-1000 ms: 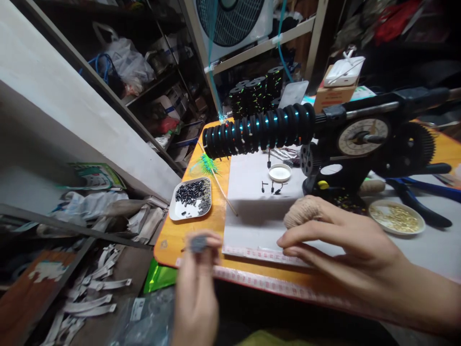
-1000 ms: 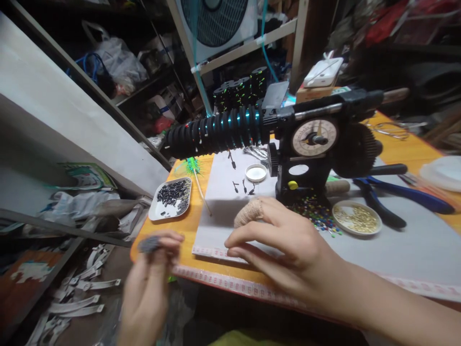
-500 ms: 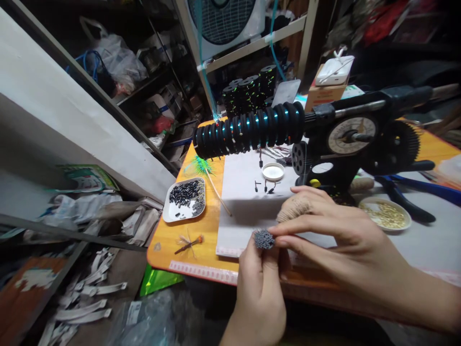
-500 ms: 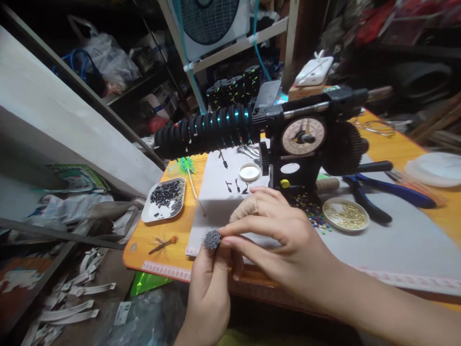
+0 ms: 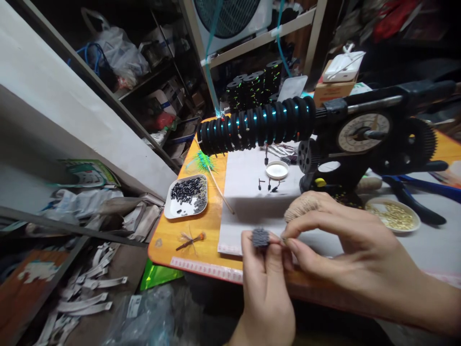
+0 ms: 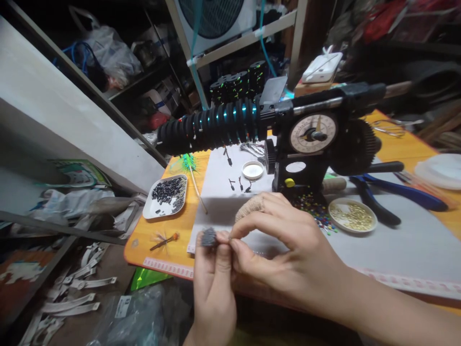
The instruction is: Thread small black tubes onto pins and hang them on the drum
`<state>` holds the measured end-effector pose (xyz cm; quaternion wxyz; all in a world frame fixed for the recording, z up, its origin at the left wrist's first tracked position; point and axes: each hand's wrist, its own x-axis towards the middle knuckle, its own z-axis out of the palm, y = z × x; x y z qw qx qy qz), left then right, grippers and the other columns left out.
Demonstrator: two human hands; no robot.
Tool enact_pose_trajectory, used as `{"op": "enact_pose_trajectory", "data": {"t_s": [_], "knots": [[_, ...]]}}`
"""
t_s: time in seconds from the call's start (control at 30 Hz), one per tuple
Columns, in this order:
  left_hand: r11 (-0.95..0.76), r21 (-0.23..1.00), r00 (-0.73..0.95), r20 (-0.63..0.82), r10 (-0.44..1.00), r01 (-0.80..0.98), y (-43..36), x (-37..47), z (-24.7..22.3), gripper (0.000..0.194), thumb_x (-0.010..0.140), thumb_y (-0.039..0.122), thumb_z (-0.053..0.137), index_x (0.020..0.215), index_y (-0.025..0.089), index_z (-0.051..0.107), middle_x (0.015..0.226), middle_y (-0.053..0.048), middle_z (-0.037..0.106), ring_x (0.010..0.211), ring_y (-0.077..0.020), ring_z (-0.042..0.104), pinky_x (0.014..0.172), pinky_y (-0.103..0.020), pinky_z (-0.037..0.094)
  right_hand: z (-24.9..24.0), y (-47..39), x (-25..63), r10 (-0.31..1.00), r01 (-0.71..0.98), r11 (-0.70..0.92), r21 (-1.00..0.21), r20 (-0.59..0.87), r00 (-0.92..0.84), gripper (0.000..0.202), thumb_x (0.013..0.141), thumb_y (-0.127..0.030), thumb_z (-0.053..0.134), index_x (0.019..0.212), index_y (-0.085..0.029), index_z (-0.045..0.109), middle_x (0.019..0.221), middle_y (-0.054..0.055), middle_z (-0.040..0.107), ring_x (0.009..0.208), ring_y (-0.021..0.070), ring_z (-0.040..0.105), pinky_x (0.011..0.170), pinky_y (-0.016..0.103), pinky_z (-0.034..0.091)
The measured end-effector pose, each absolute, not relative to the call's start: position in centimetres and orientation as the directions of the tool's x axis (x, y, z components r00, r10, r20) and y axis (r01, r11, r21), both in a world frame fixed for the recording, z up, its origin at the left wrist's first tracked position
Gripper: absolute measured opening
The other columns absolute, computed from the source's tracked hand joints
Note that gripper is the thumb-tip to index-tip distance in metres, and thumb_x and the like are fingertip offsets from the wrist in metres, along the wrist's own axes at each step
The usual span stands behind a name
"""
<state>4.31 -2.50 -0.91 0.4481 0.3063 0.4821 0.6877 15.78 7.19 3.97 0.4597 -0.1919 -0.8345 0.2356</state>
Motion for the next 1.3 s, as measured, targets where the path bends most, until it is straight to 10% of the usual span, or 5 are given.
{"op": "enact_pose_trajectory", "data": {"t_s": [0.3,1.03,1.3], "knots": [[-0.313,0.817,-0.437,0.084,0.896,-0.485,-2.4,2.7,0.2,0.020,0.105,0.035,0.057,0.089,0.023,0.061,0.070,0.006,0.048,0.061,-0.0086,0.041,0.062,-0.017,0.040,3.8,7.5,16.2,0.419,0.075,0.882,-0.464,0.703,-0.575,0.009,0.095,-0.011,0.065,0.095,-0.019,0.070,0.086,0.004,0.070,0.081,0.0145,0.066,0.073,0.029,0.054],[-0.250,0.868,-0.563,-0.040,0.826,-0.429,-2.5,5.3,-0.6,0.017,0.099,0.041,0.066,0.092,0.025,0.067,0.078,0.003,0.055,0.072,-0.0099,0.053,0.073,-0.018,0.049,3.8,7.6,16.4,0.422,-0.061,0.822,-0.567,0.678,-0.602,0.014,0.098,-0.016,0.066,0.108,-0.022,0.073,0.086,0.002,0.073,0.081,0.0140,0.068,0.078,0.030,0.055],[-0.558,0.729,-0.594,0.260,0.761,-0.397,-1.8,4.5,0.3,0.014,0.101,0.032,0.064,0.090,0.026,0.070,0.075,0.005,0.055,0.058,-0.0067,0.043,0.061,-0.015,0.046,3.8,6.7,16.1,0.407,0.064,0.880,-0.471,0.676,-0.615,0.017,0.094,-0.004,0.052,0.096,-0.019,0.060,0.087,0.004,0.068,0.083,0.0167,0.062,0.079,0.032,0.051]]}}
